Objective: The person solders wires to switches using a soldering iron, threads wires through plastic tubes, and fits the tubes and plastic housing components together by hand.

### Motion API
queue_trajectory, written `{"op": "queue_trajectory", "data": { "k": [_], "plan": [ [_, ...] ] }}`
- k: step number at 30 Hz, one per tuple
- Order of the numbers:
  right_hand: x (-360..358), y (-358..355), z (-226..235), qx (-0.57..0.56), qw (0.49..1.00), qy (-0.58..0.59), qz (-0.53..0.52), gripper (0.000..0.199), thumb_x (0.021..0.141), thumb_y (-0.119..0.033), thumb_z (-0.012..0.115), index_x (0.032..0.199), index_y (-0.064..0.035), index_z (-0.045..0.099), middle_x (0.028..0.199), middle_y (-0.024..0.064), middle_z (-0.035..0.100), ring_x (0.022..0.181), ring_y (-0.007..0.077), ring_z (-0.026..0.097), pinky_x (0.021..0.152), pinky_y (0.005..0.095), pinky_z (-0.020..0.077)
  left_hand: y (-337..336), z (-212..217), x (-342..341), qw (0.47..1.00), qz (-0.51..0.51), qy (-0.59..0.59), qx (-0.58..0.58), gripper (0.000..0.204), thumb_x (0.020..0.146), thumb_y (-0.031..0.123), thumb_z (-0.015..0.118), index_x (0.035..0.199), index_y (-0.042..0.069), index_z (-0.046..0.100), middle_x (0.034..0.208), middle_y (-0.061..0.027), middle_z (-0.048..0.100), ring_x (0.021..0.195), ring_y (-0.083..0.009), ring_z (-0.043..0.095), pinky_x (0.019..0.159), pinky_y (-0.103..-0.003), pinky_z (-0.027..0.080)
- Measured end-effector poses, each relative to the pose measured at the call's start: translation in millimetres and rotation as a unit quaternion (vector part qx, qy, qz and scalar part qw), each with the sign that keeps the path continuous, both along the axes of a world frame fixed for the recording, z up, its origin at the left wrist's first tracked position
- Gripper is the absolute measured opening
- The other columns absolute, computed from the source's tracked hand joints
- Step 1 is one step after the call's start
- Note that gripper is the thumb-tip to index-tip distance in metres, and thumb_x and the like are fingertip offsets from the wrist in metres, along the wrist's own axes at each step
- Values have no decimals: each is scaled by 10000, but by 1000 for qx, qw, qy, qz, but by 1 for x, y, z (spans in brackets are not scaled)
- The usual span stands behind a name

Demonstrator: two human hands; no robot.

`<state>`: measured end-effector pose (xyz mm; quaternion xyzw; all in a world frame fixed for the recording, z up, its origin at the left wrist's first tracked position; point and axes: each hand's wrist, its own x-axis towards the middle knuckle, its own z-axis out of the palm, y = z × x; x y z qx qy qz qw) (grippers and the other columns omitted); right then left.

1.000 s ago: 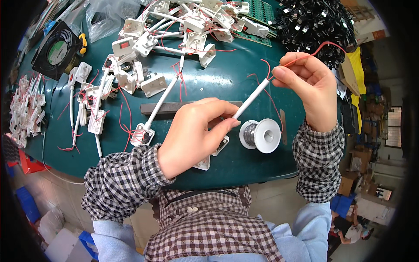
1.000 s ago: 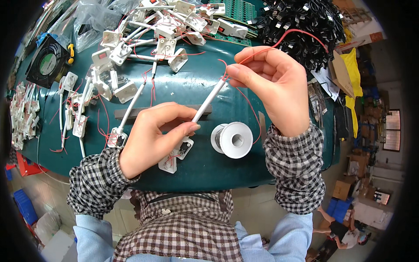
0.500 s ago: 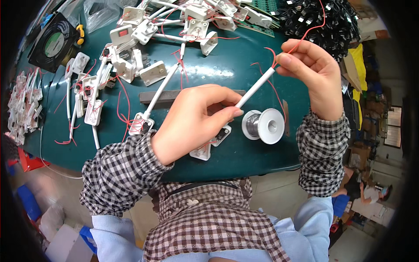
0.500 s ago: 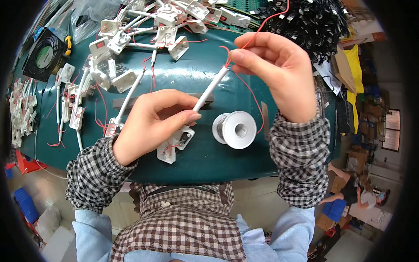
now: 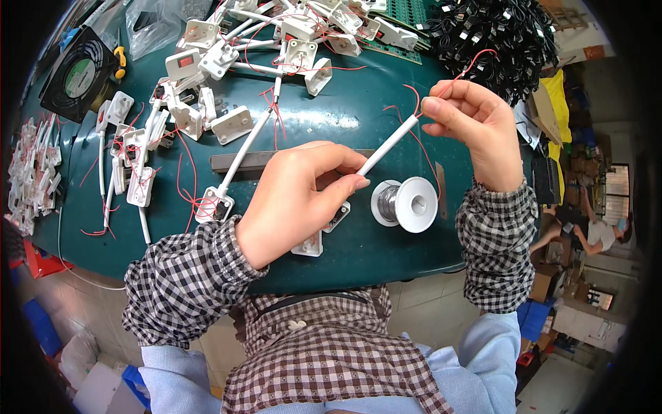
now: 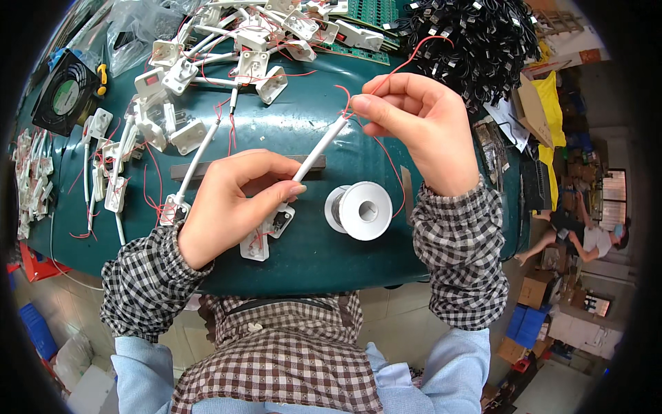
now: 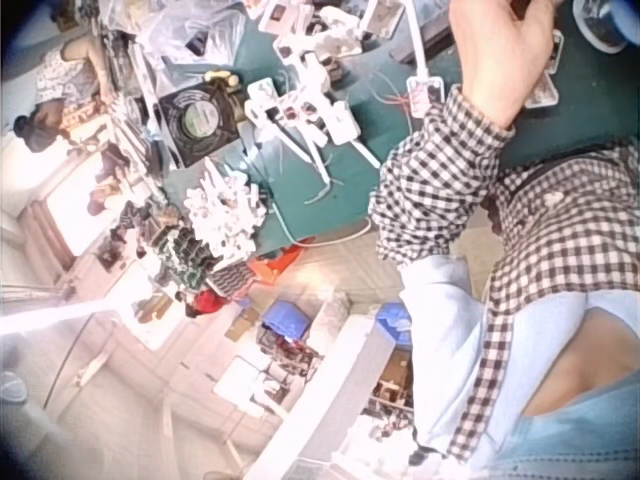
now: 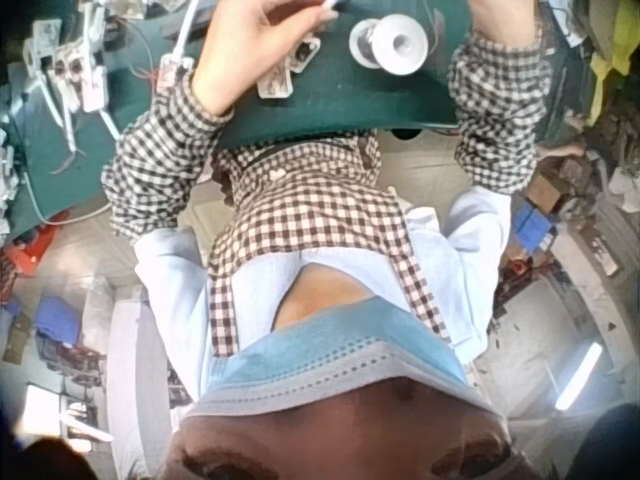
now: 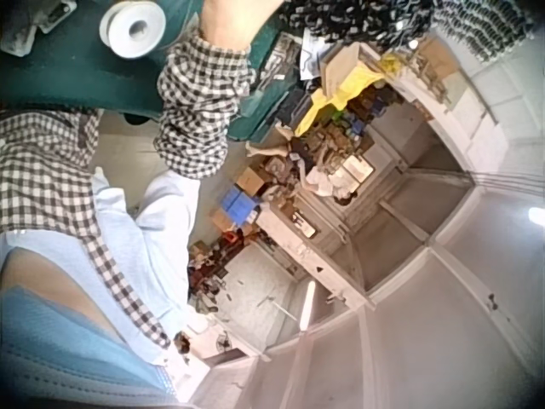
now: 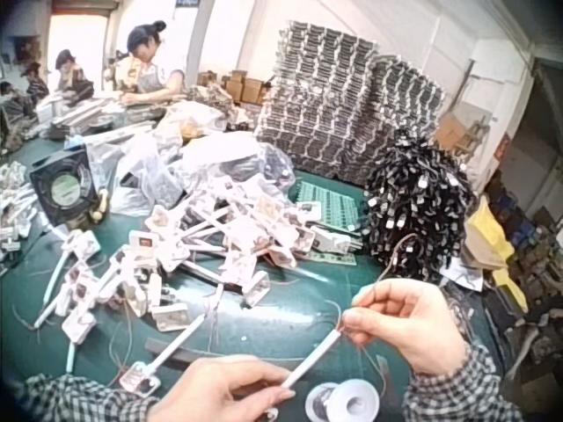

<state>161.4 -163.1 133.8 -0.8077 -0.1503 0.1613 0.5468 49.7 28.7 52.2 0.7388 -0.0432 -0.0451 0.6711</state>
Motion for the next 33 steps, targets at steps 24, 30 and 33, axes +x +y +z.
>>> {"op": "queue_trajectory", "data": {
  "k": [24, 30, 33],
  "plan": [
    [-24, 4, -30, 77, 991, 111, 4, 265, 822, -62, 714, 1006, -22, 527, 896, 104, 677, 781, 148, 668, 674, 241, 554, 1, -6, -15, 993, -24, -71, 96, 284, 826, 31, 674, 1101, -13, 615, 971, -102, 650, 891, -150, 650, 746, -260, 523],
    [-27, 4, -26, 75, 993, 86, -12, 318, 802, -52, 732, 1035, 10, 526, 873, 120, 687, 771, 131, 665, 671, 234, 551, -5, -11, -32, 998, 6, 67, 4, 365, 795, -38, 651, 1153, -41, 581, 974, -115, 687, 890, -140, 667, 786, -264, 527],
    [-37, 6, -26, 57, 996, 73, -2, 370, 793, -35, 736, 1078, 26, 508, 848, 123, 686, 758, 126, 663, 668, 230, 546, -8, -12, -33, 997, 8, 81, -18, 359, 806, -35, 646, 1159, -39, 580, 973, -113, 686, 893, -144, 666, 790, -263, 526]
  ]
}}
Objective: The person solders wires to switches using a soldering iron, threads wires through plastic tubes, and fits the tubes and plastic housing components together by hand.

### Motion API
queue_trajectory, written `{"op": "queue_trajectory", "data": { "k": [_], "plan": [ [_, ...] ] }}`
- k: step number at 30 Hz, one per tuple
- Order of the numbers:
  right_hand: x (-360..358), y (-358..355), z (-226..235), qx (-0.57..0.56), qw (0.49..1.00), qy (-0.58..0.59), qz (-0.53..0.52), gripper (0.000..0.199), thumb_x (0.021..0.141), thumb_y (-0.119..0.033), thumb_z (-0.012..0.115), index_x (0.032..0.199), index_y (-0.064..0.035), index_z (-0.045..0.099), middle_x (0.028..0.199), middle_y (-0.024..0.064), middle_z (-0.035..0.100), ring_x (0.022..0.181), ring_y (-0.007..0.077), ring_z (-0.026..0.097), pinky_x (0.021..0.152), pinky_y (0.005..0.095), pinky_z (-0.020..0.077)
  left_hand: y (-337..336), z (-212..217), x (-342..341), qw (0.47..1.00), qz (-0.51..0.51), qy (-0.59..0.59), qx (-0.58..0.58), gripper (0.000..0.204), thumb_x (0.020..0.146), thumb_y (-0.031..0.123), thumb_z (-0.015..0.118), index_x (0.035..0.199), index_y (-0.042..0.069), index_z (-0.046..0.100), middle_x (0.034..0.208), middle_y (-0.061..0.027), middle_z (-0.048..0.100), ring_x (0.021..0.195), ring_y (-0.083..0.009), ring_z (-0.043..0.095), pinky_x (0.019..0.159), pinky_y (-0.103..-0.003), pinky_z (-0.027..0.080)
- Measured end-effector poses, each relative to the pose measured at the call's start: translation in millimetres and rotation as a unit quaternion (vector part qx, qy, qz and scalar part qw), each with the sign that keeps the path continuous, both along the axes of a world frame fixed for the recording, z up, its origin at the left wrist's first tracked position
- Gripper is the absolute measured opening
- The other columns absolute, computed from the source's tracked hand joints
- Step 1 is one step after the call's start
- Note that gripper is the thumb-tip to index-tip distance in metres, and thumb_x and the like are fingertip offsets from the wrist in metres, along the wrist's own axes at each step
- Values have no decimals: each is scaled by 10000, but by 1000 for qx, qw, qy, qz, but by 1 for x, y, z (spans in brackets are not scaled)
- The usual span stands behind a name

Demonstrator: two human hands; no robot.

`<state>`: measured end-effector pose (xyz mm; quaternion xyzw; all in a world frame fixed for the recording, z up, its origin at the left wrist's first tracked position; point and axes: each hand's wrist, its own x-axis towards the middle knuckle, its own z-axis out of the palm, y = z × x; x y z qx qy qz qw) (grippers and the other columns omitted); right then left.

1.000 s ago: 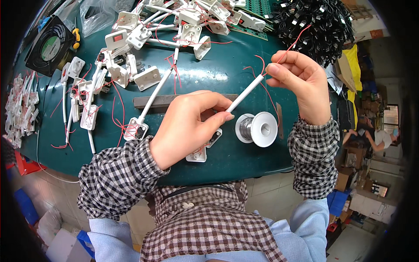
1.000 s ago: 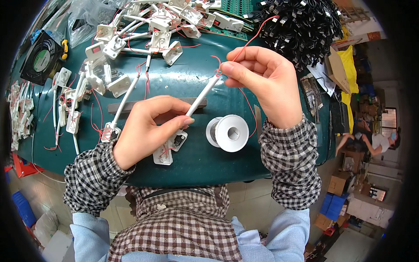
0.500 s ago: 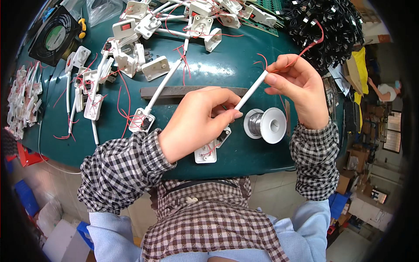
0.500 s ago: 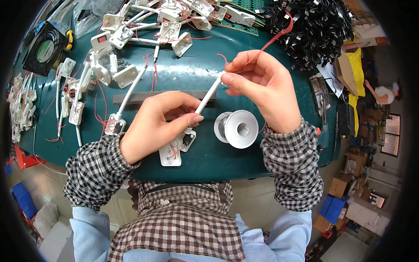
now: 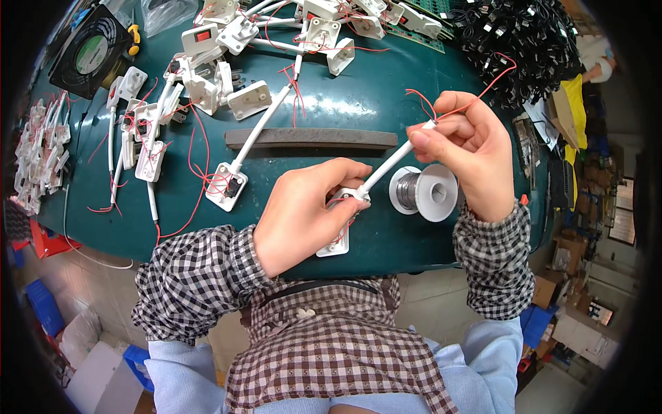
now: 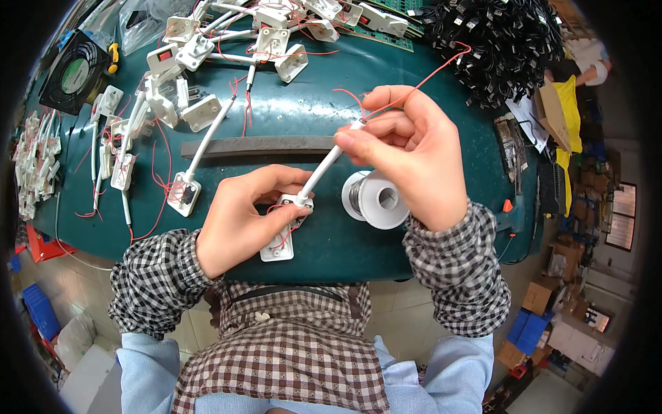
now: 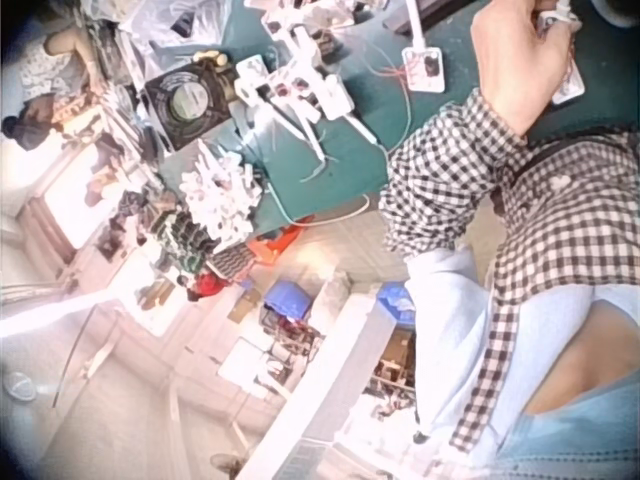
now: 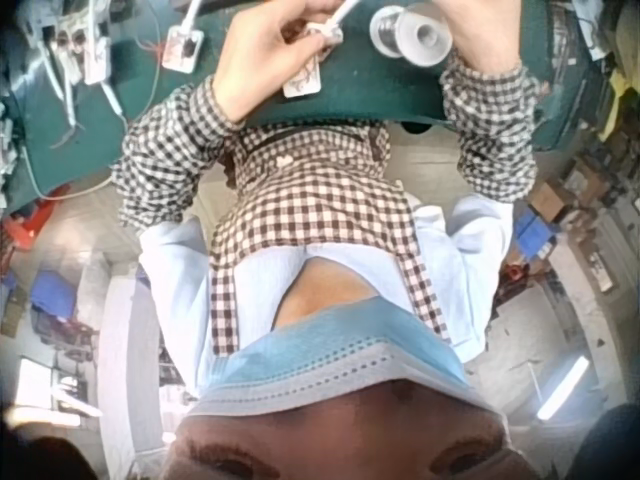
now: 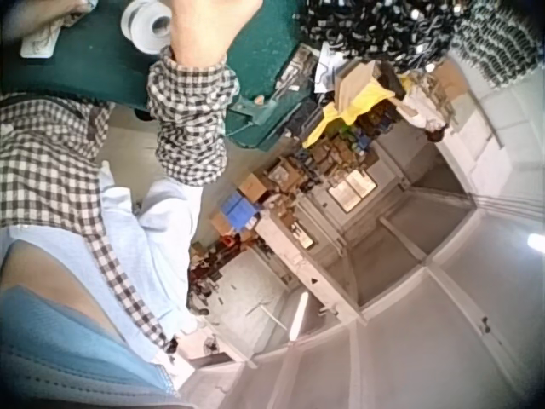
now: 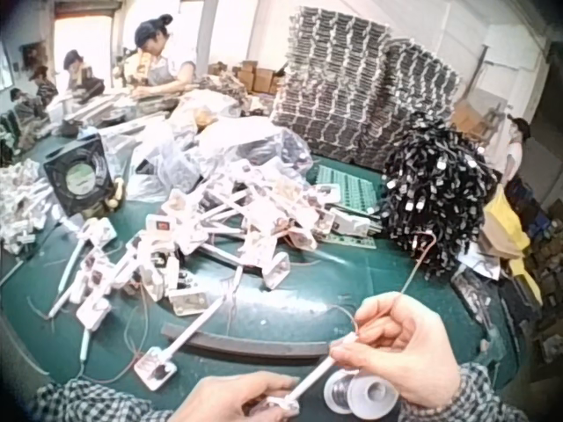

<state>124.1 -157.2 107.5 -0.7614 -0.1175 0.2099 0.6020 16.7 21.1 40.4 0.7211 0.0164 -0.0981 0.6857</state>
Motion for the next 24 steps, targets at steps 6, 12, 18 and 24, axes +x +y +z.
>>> {"op": "queue_trajectory", "data": {
  "k": [6, 12, 18, 24],
  "plan": [
    [-1, 0, 4, 24, 1000, -11, 17, 539, 811, -53, 719, 1263, 3, 431, 971, 138, 672, 885, 159, 654, 731, 258, 545, 7, -1, 2, 998, -17, -51, 21, 280, 819, -30, 641, 1094, -50, 590, 945, -100, 675, 867, -144, 661, 794, -270, 529],
    [9, -15, 19, 25, 997, -69, -34, 185, 883, -108, 649, 1018, 18, 639, 973, 84, 662, 822, 132, 646, 681, 251, 550, 10, -2, 1, 996, -7, -88, 29, 248, 811, -18, 657, 1052, -50, 603, 915, -90, 667, 842, -134, 650, 778, -273, 524],
    [14, -13, 21, -5, 998, -58, 27, 150, 878, -74, 647, 980, 37, 648, 917, 76, 674, 792, 111, 644, 688, 240, 544, 9, -7, 1, 994, 5, -98, 47, 244, 796, -16, 670, 1033, -44, 618, 889, -88, 665, 783, -120, 637, 727, -254, 516],
    [25, -14, 20, -10, 989, -116, 94, 154, 872, -45, 645, 1001, 36, 631, 914, 78, 675, 780, 94, 634, 681, 211, 522, 13, -7, 4, 994, -8, -96, 53, 240, 795, -20, 665, 1030, -48, 628, 896, -91, 656, 770, -123, 642, 718, -254, 520]
  ]
}}
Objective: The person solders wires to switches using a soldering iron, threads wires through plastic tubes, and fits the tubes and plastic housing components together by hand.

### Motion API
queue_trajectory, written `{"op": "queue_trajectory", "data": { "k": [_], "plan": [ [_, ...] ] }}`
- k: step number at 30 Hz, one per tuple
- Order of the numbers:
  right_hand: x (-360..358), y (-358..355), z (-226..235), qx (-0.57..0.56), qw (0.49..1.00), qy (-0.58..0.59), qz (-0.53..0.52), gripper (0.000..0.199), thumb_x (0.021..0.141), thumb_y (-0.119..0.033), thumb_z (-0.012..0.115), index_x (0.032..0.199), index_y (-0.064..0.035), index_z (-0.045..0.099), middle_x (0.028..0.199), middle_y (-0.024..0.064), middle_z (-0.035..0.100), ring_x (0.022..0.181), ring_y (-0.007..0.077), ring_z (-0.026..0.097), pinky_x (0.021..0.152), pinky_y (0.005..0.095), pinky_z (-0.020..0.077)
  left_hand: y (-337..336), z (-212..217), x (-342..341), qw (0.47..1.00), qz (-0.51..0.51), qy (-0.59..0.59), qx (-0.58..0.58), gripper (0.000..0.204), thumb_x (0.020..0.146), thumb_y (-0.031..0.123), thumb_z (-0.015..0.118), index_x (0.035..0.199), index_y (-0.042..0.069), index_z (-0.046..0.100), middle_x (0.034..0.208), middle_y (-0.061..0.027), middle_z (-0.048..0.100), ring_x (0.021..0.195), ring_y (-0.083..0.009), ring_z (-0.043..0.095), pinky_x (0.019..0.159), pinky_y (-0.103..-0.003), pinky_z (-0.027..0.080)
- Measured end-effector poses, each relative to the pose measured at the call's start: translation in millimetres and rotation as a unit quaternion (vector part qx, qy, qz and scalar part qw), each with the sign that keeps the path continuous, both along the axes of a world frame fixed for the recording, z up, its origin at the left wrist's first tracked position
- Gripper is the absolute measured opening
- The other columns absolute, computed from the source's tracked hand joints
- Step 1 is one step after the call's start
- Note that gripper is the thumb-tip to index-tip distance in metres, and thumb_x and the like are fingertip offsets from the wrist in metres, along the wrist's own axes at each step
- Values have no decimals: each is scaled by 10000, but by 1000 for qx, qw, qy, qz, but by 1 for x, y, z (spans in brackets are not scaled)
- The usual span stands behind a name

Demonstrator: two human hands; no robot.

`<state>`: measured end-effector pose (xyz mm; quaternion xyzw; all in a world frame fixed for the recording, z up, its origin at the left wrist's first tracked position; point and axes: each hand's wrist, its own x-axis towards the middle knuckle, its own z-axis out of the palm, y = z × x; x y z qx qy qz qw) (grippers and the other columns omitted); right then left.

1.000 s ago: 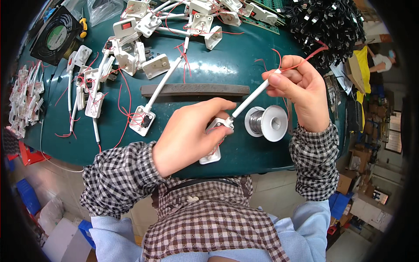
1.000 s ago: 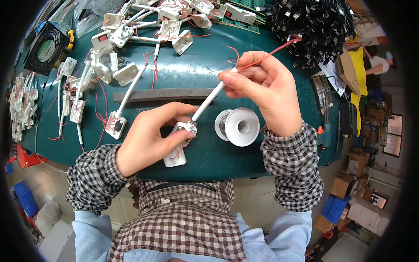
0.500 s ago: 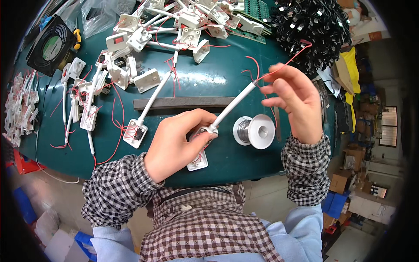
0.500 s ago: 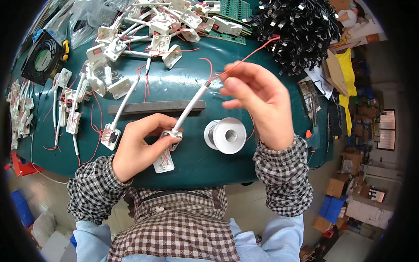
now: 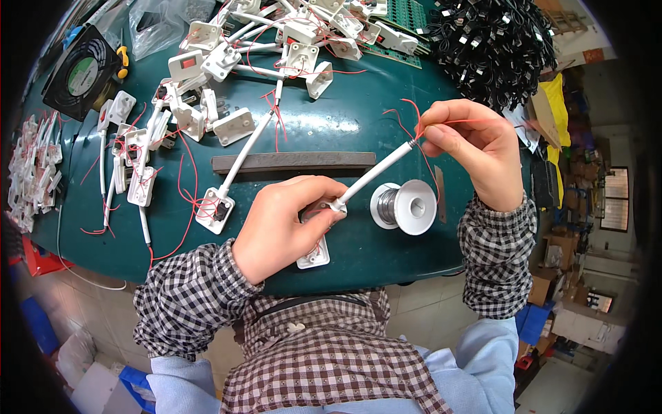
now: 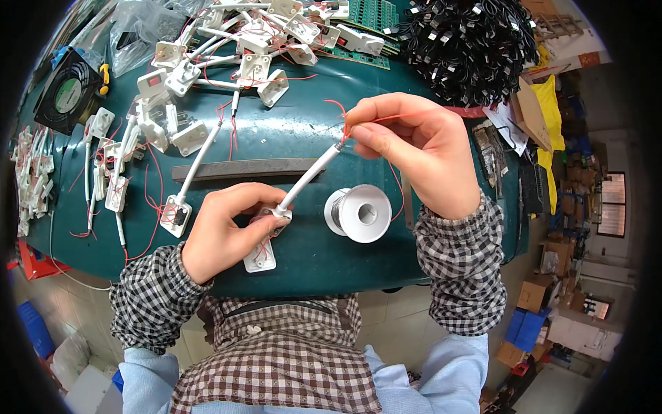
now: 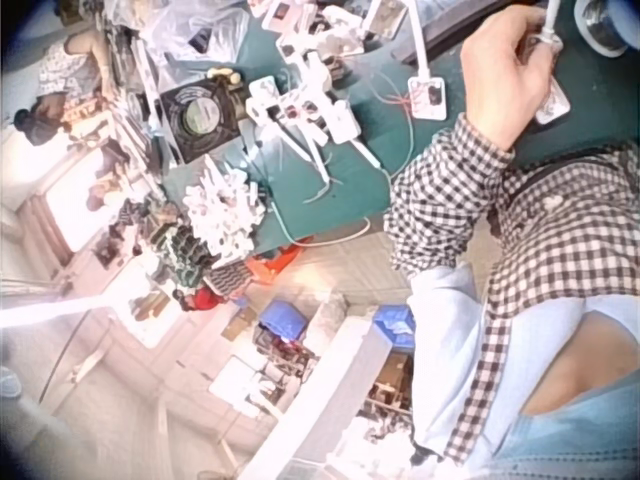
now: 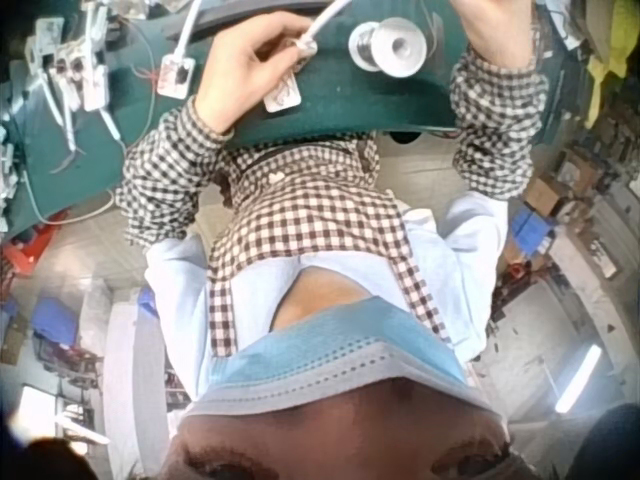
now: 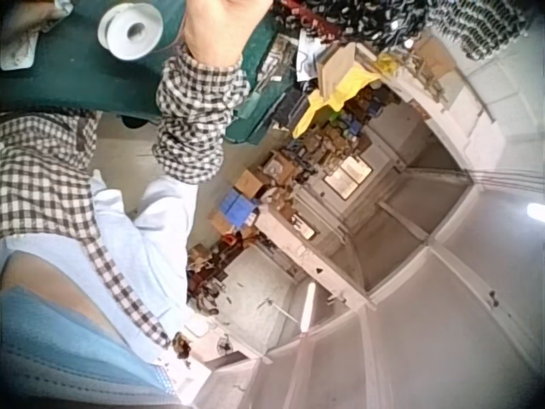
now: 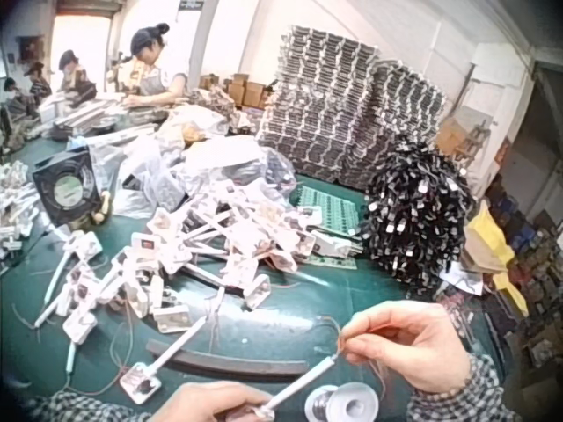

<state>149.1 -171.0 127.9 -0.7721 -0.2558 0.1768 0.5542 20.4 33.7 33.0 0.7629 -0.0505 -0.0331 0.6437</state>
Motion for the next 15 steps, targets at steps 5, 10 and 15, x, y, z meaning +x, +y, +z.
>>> {"op": "queue_trajectory", "data": {
  "k": [5, 10, 15],
  "plan": [
    [-7, 4, 4, -40, 999, -13, -33, 174, 842, -40, 680, 985, 10, 595, 868, 52, 659, 743, 73, 613, 652, 194, 495, -3, -3, -3, 999, 23, -19, -14, 245, 792, -27, 660, 1034, -51, 630, 907, -97, 645, 757, -121, 634, 699, -247, 514],
    [-6, 6, 6, -44, 996, -42, -66, 184, 823, -36, 700, 957, 0, 579, 828, 35, 641, 725, 67, 605, 641, 186, 484, 1, 0, 0, 997, 34, -64, 6, 268, 786, -11, 661, 1052, -39, 639, 874, -91, 628, 711, -123, 582, 637, -248, 464],
    [-6, 7, 0, -36, 997, 0, -72, 200, 832, -41, 690, 984, 3, 568, 841, 36, 631, 767, 88, 621, 665, 211, 518, 3, -2, -3, 998, 32, -49, 10, 273, 794, -6, 646, 1065, -32, 641, 869, -93, 619, 711, -141, 563, 634, -254, 443]
  ]
}}
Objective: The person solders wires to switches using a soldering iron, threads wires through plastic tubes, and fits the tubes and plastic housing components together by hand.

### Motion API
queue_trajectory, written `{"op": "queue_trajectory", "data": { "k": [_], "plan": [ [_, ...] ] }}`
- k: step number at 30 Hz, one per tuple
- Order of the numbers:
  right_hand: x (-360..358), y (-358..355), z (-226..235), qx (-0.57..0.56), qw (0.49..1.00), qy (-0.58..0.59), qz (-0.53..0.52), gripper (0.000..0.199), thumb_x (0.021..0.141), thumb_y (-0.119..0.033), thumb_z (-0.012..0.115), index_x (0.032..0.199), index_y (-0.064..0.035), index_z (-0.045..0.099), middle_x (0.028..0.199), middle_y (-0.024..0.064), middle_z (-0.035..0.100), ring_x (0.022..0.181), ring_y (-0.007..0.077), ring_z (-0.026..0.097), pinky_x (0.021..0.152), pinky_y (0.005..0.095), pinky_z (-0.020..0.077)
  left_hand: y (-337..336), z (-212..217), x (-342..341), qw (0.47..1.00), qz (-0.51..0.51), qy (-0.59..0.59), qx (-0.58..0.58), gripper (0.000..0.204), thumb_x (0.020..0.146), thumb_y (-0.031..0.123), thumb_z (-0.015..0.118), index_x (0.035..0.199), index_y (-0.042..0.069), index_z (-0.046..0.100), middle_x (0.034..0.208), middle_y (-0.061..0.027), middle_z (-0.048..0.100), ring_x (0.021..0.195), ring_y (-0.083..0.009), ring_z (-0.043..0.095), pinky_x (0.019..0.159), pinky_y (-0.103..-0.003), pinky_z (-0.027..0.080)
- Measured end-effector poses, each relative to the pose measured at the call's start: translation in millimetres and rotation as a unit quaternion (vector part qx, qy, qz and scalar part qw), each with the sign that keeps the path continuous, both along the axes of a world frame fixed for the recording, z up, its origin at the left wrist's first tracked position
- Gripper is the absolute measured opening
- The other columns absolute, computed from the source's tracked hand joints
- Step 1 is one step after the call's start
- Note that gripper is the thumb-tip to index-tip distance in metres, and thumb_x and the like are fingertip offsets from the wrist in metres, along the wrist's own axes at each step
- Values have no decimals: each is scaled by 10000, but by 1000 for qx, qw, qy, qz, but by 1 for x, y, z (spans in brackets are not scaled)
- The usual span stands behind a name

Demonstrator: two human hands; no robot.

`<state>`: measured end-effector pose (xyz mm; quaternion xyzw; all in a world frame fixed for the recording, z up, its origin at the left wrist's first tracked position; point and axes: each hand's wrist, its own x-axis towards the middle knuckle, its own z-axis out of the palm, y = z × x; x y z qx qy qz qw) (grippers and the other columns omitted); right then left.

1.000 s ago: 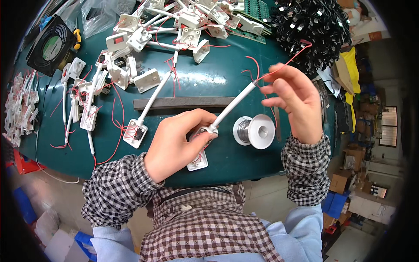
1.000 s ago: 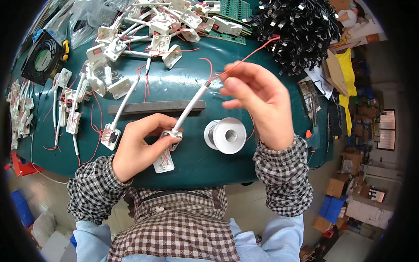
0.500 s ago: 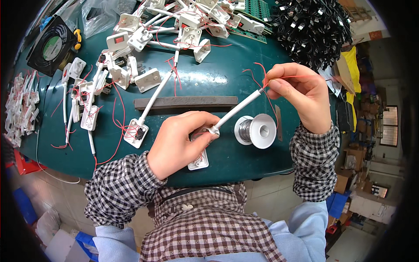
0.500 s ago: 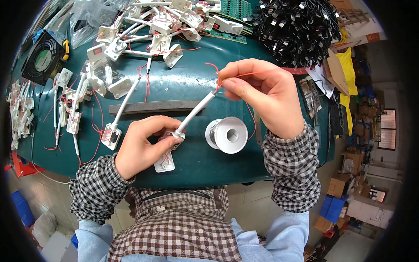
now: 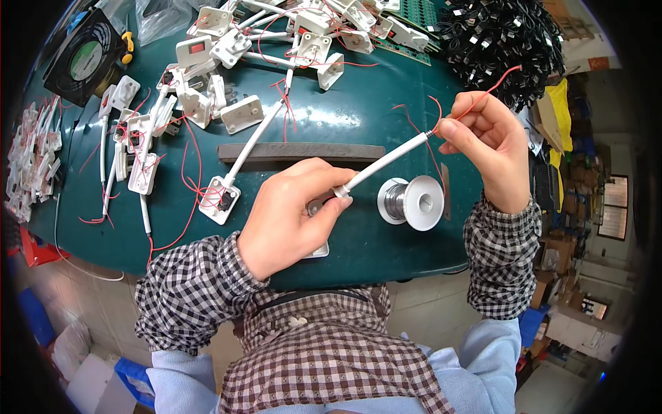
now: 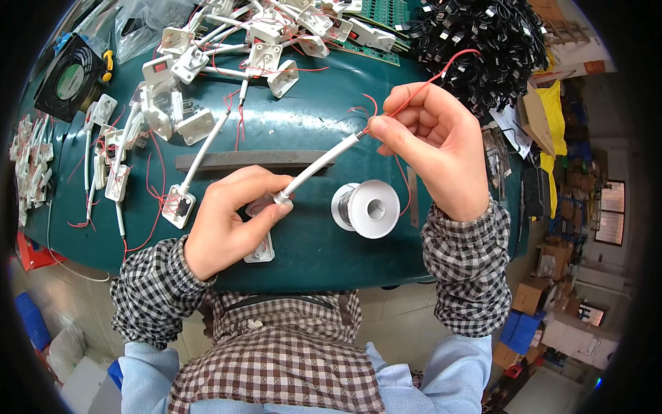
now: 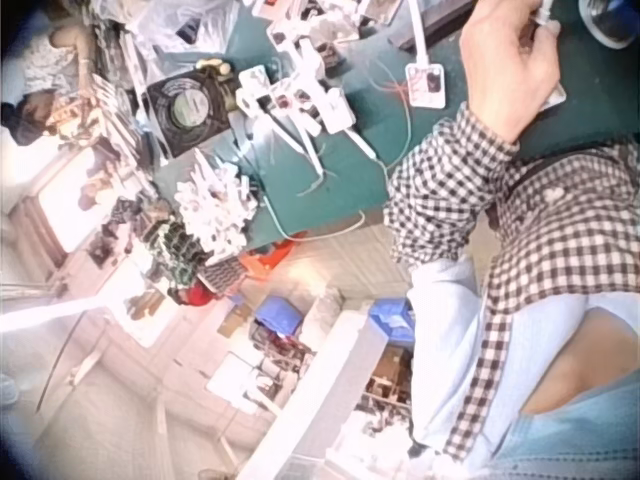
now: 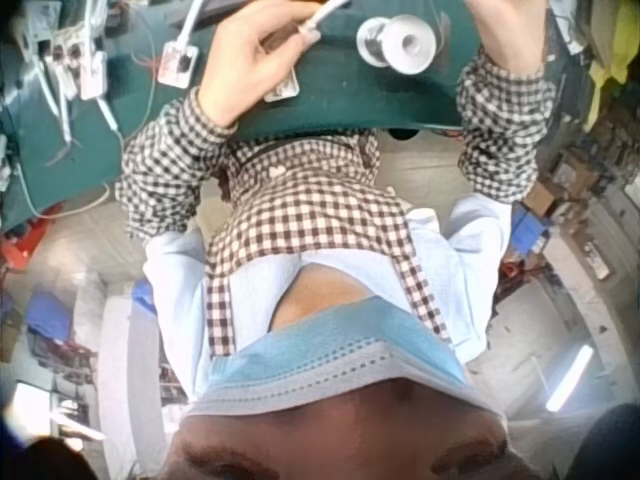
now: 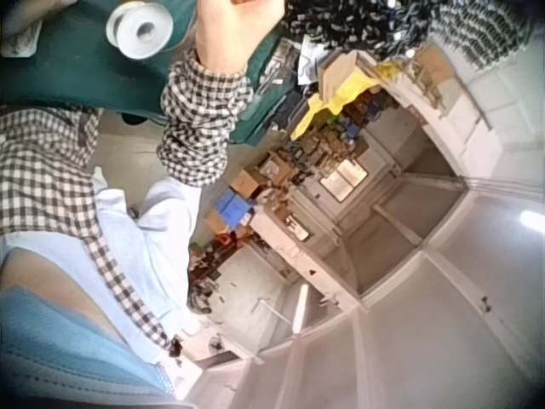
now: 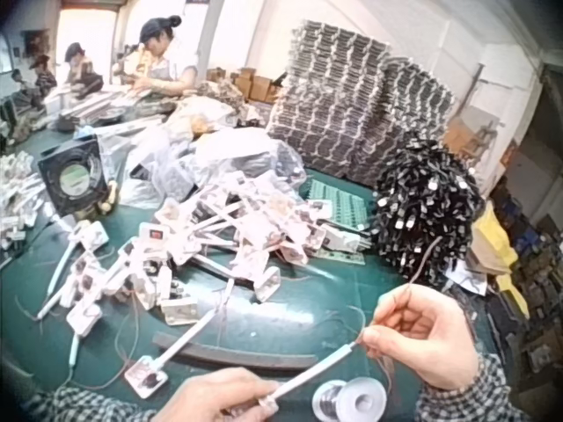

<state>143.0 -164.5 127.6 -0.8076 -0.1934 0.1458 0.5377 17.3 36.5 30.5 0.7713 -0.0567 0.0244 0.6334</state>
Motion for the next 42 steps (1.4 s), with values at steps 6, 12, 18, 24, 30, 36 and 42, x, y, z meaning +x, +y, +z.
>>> {"op": "queue_trajectory", "data": {
  "k": [6, 12, 18, 24, 30, 36, 42],
  "plan": [
    [1, -17, -10, 43, 997, 43, -55, 216, 864, -61, 649, 1048, 1, 555, 874, 68, 645, 770, 116, 643, 675, 257, 557, 0, 6, 0, 999, 7, -44, -29, 287, 792, -7, 631, 1079, -16, 643, 890, -99, 598, 773, -167, 572, 677, -266, 455],
    [-8, -23, -25, 65, 988, 95, -106, 227, 862, -79, 650, 1051, -9, 546, 862, 86, 654, 735, 129, 655, 675, 268, 566, -9, 0, -7, 996, 15, -60, -68, 336, 777, 6, 648, 1105, -36, 591, 962, -109, 612, 863, -162, 599, 765, -279, 483],
    [-8, -28, -38, 99, 981, 122, -118, 229, 869, -80, 644, 1049, 9, 534, 969, 126, 640, 865, 220, 676, 718, 291, 591, -11, -5, -5, 985, -53, 65, -148, 248, 894, 75, 608, 1112, -36, 564, 971, -56, 621, 872, -75, 583, 775, -235, 491],
    [-9, -22, -45, 100, 981, 127, -108, 242, 879, -104, 645, 1062, -3, 523, 1059, 148, 624, 921, 222, 667, 755, 299, 585, -12, -6, 2, 958, -88, 131, -238, 205, 929, 58, 553, 1096, -52, 598, 1006, -59, 647, 894, -74, 589, 803, -222, 482],
    [-5, -29, -53, 188, 956, 191, -115, 277, 861, -120, 664, 1063, -32, 496, 1080, 182, 637, 946, 239, 661, 796, 306, 555, -22, -4, 0, 964, -70, 150, -211, 205, 933, 83, 561, 1087, -44, 608, 964, -45, 647, 874, -64, 585, 774, -218, 480],
    [-6, -16, -48, 209, 950, 175, -155, 420, 829, -87, 686, 1145, 10, 428, 1028, 199, 650, 912, 253, 669, 803, 325, 555, -38, 3, -3, 968, -55, 174, -174, 210, 928, 152, 599, 1033, -29, 620, 874, -28, 647, 811, -66, 600, 716, -218, 486],
    [6, -16, -53, 204, 953, 147, -166, 350, 844, -83, 676, 1121, 19, 486, 1039, 200, 649, 926, 236, 668, 796, 314, 569, -32, -9, 0, 969, -51, 148, -190, 210, 925, 169, 608, 992, -30, 620, 843, -39, 645, 789, -78, 605, 724, -226, 486]
  ]
}}
